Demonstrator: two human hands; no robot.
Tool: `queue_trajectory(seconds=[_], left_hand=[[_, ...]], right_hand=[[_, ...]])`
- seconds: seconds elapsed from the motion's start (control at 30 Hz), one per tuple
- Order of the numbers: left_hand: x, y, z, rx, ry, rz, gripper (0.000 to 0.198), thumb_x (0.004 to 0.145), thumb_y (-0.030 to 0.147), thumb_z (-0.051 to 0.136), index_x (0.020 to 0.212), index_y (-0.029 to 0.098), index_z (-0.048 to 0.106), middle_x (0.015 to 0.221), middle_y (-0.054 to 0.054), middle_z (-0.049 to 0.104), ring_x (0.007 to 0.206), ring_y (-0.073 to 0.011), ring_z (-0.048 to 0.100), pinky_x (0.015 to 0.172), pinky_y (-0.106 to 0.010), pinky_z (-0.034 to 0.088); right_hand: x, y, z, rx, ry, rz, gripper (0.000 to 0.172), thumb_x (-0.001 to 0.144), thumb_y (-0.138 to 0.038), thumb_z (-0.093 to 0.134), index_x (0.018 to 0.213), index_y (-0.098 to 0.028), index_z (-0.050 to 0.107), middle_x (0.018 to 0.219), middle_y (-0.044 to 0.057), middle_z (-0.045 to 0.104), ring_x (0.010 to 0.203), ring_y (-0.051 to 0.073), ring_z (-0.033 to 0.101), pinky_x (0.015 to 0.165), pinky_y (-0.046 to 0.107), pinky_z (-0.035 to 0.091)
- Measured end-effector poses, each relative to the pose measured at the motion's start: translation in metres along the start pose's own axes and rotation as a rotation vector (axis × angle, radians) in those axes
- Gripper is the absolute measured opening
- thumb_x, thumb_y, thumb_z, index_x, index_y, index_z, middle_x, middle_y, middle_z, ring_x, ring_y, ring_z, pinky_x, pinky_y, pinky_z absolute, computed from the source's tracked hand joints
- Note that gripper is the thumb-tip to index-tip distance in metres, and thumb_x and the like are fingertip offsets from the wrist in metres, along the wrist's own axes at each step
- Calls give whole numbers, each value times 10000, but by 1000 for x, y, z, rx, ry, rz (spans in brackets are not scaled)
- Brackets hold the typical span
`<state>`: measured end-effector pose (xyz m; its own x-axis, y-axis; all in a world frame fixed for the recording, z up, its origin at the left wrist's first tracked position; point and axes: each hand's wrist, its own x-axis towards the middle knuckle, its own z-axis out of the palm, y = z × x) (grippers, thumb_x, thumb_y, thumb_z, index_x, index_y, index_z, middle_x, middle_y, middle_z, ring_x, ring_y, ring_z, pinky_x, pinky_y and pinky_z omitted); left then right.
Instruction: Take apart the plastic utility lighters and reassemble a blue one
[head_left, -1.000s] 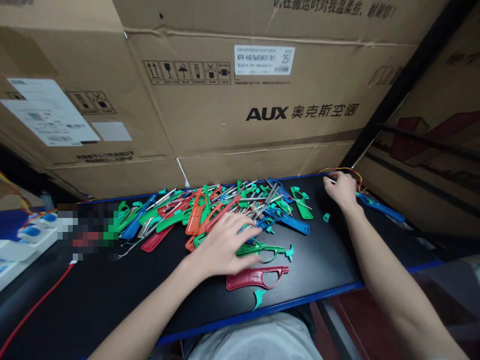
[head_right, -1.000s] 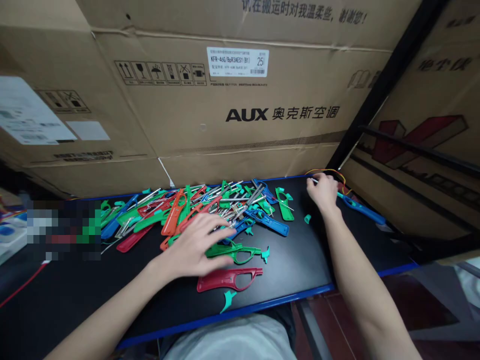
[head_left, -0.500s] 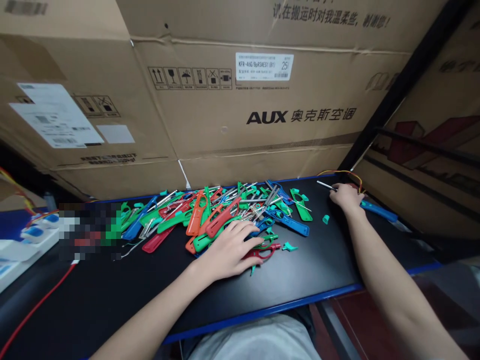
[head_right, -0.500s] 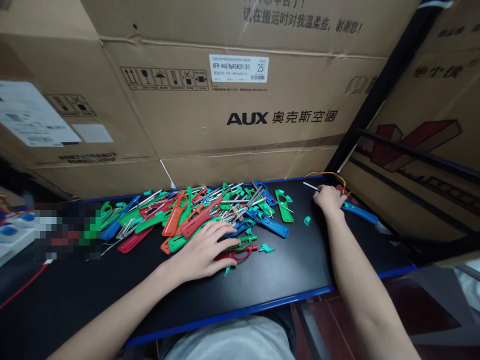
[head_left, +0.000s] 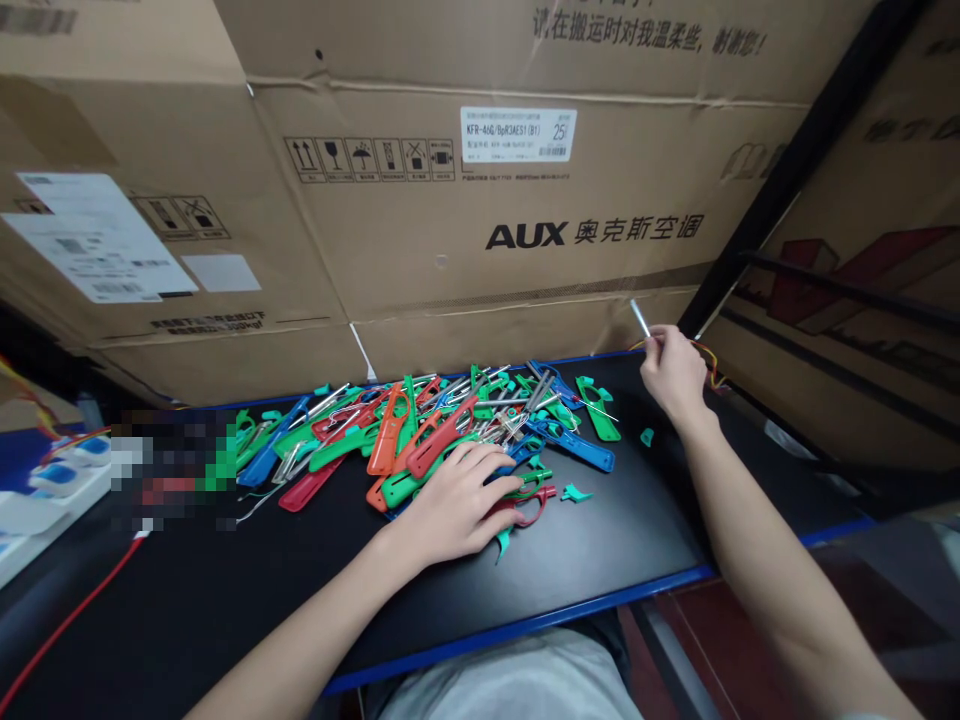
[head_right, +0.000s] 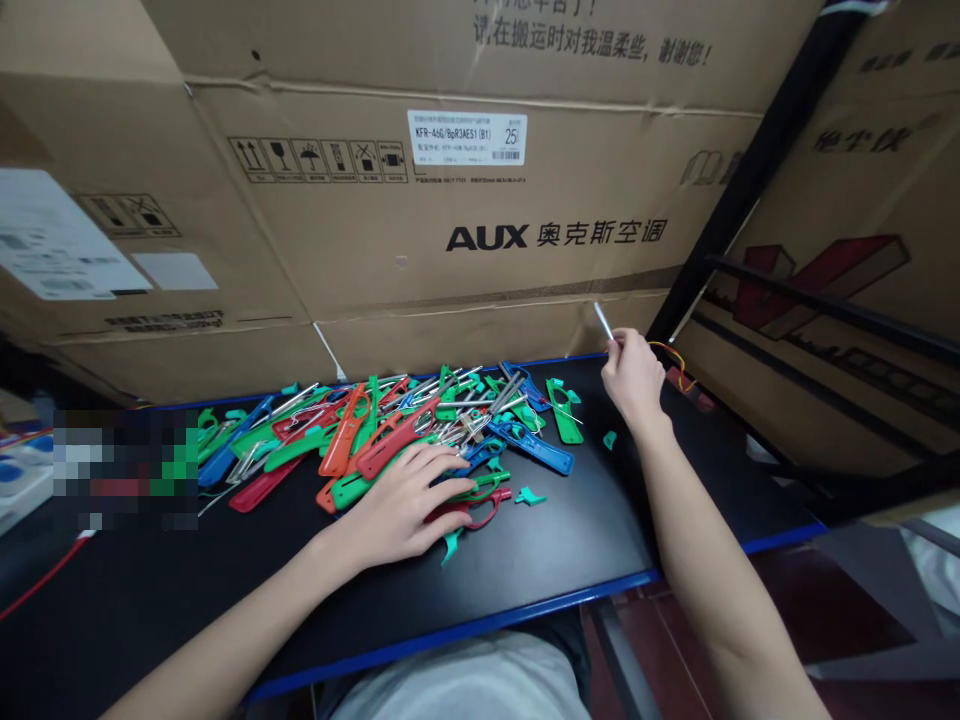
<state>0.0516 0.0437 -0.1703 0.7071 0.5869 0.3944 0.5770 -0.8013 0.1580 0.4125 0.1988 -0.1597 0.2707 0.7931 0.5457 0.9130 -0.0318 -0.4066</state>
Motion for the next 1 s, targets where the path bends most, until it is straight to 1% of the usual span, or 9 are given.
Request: queue_trajectory(seconds=[0.17, 0.27, 0.43, 0.53, 0.6, 0.7, 0.87, 0.9, 1.0], left_hand=[[0, 0, 1, 10, 38, -12, 260, 989, 378, 582, 1154, 215, 700, 1223, -96, 687, 1220, -261, 599, 1054, -451, 478], [0, 0, 0, 3, 65, -25, 250, 993, 363, 575, 1144, 208, 700, 1185, -95, 704, 1175, -256, 625, 1019, -445, 495], [2, 6, 0, -83, 189, -124, 314, 984, 364, 594, 1249, 203, 641, 1187, -95, 720, 1108, -235, 671, 979, -408, 541], [2, 12, 3, -147, 275, -200, 589, 920, 434, 693, 1422, 191, 505, 1328, -123, 670, 1214, -252, 651, 1042, -412, 553], [2, 14, 5, -176, 326, -237, 722, 871, 477, 748, 1470, 198, 457, 1384, -134, 639, 1271, -270, 630, 1073, -422, 552], [2, 14, 6, -253, 403, -318, 532, 919, 422, 699, 1391, 222, 555, 1311, -105, 693, 1193, -247, 682, 1043, -389, 572], [6, 3, -9, -581, 583, -672, 342, 950, 417, 638, 1221, 212, 669, 978, -49, 781, 727, -164, 733, 730, -281, 613], [7, 0, -13, -680, 624, -730, 367, 935, 446, 653, 1210, 203, 665, 944, -46, 779, 670, -155, 716, 660, -262, 595], [10, -10, -23, -889, 805, -797, 424, 887, 512, 694, 1128, 166, 653, 937, -66, 778, 600, -144, 698, 548, -222, 537]], right_hand=[[-1, -11, -22, 663, 94, 167, 235, 1016, -360, 459, 1192, -211, 504, 864, 55, 678, 564, 165, 593, 582, 300, 502], [3, -11, -29, 1122, 115, 338, 143, 967, -313, 525, 1077, -227, 499, 737, -7, 593, 492, 134, 542, 468, 248, 465], [-11, -46, -28, 1771, -112, 663, 100, 907, -119, 479, 968, -193, 509, 669, -50, 442, 498, 63, 456, 465, 153, 464], [-41, -87, -18, 1981, -291, 805, 116, 921, -90, 486, 959, -194, 521, 724, -27, 475, 580, 69, 521, 617, 201, 585], [-63, -114, -11, 1982, -416, 753, 92, 924, -117, 544, 935, -205, 521, 767, -12, 512, 678, 95, 589, 814, 304, 638], [-84, -145, -12, 1962, -582, 572, 133, 893, -201, 677, 913, -226, 548, 834, 5, 584, 903, 170, 659, 1042, 483, 578], [-62, -149, -18, 1665, -829, 101, 320, 890, -480, 750, 1118, -278, 653, 1163, 41, 666, 1164, 236, 638, 1048, 483, 537], [-54, -142, -14, 1507, -804, -33, 362, 908, -514, 717, 1175, -276, 660, 1227, 53, 655, 1184, 235, 628, 1048, 459, 528], [-32, -113, 9, 905, -477, -291, 308, 956, -448, 625, 1132, -204, 691, 1200, 84, 676, 1108, 217, 639, 1016, 383, 511]])
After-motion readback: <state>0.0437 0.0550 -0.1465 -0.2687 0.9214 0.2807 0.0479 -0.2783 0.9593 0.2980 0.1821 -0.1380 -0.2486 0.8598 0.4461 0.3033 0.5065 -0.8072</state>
